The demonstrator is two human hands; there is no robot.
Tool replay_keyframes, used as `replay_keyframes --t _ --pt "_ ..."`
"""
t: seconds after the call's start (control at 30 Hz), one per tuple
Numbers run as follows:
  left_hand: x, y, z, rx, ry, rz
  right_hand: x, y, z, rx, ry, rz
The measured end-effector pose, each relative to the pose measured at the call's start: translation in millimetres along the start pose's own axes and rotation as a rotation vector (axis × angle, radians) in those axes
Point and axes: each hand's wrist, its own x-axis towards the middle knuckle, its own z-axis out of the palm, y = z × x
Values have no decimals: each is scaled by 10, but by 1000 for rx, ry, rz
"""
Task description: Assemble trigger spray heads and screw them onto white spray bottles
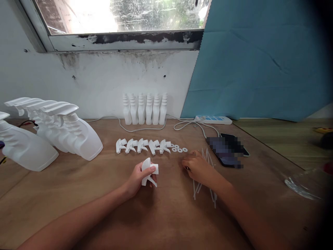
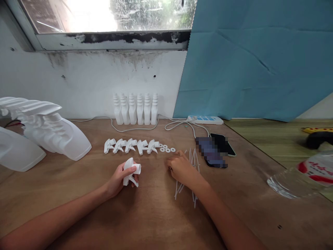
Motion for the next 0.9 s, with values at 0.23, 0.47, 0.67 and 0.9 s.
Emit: replay_keyframes --t 0.23,0.47,0.67,0.9 --pt "2 10 2 1 4 0 -2 1 -75 -102 -103 164" --pt "8 10 5 -12 2 5 -4 15 -117 -150 -170 279" --pt "-6 -5 5 -6 1 7 -23 54 -99 -192 -165 360" --pt "20 -10 -13 -2 -15 8 -10 -49 -164 -138 -83 301"
